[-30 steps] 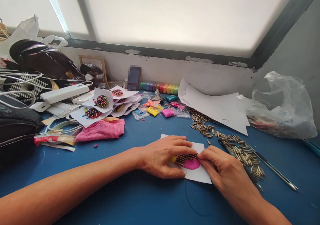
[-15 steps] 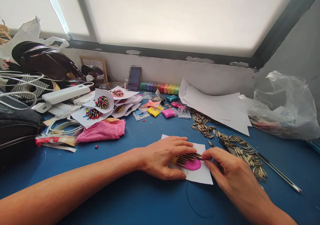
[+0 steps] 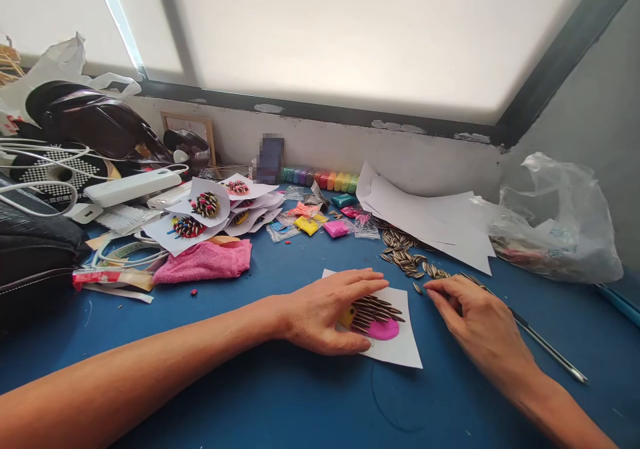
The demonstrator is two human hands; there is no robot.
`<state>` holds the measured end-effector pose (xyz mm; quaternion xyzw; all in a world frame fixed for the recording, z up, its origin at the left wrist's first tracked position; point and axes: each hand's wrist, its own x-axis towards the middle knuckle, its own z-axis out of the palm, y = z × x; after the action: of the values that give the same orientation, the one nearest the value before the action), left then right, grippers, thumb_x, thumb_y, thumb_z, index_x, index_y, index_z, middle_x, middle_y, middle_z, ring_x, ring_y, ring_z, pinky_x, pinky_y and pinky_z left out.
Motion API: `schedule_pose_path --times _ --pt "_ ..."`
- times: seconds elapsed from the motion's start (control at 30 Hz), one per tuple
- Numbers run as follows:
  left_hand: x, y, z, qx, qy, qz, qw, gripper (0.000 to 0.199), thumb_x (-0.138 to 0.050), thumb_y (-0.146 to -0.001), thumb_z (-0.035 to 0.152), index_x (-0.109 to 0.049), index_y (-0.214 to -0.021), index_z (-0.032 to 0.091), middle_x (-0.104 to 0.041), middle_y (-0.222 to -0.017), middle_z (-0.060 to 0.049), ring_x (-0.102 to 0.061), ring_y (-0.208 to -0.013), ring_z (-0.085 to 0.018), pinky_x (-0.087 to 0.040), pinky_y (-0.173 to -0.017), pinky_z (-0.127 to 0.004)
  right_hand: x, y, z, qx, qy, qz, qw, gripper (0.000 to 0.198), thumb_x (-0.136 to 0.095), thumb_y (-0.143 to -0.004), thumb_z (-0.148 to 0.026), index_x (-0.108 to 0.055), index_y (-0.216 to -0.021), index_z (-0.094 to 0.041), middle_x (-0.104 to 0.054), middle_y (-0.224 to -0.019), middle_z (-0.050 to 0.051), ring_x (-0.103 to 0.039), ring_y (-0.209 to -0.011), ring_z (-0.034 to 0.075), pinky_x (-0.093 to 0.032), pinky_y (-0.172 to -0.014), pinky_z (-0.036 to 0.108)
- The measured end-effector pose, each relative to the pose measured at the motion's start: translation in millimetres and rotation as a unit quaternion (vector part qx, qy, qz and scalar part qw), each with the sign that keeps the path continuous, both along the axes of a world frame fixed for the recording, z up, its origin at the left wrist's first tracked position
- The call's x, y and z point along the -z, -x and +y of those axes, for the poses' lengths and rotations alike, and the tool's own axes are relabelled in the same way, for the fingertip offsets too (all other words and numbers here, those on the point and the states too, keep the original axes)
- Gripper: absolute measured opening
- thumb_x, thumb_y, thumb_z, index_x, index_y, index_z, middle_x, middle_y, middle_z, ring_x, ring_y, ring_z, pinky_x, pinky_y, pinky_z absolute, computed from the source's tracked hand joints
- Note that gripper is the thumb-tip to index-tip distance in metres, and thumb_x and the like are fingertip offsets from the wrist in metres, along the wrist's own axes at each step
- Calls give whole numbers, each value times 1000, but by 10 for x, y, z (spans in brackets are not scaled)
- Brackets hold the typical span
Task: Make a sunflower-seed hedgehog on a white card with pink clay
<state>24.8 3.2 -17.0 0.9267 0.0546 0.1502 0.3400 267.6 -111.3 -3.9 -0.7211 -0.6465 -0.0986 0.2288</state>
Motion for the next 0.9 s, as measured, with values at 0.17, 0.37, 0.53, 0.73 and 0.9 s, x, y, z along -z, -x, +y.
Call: schedule_pose_path --times 0.17,0.37,0.53,0.73,0.9 --pt "-10 26 -28 -35 -21 -77 996 69 -57 -75 22 -42 -142 14 -49 -144 -15 -43 -136 -27 -35 -114 -42 -55 36 110 -1 7 -35 999 30 -46 -90 -34 -74 -91 -22 -73 -89 5 -68 -81 21 -50 -68 33" --pt "22 40 -38 -120 -41 -165 978 55 -49 -69 15 -55 -123 15 -66 -112 -10 -60 -104 -24 -48 -97 -40 -66 -54 376 -5 65 -84 994 26 -50 -85 -23 -76 -89 -21 -74 -91 6 -68 -81 21 -51 -68 33" --pt "45 89 -7 -146 -38 -149 977 53 -47 -70 12 -55 -122 14 -66 -111 -10 -60 -104 -23 -46 -97 -40 -43 -104 527 -10 96 -114 989 25 -50 -88 -20 -76 -88 -21 -73 -87 6 -68 -79 21 -50 -67 32" --pt "31 155 17 -156 -9 -116 981 57 -49 -68 11 -54 -125 14 -65 -116 -10 -60 -106 -23 -46 -99 -39 -105 -58 568 -22 103 -133 985 24 -53 -90 -23 -75 -97 -22 -72 -95 6 -67 -85 21 -49 -67 30" --pt "1 161 19 -115 -19 -43 992 54 -56 -74 18 -55 -128 10 -62 -122 -13 -58 -110 -25 -46 -99 -38 -36 13 631 -53 104 -140 983 22 -51 -89 -21 -73 -89 -22 -70 -89 4 -65 -80 18 -48 -67 29"
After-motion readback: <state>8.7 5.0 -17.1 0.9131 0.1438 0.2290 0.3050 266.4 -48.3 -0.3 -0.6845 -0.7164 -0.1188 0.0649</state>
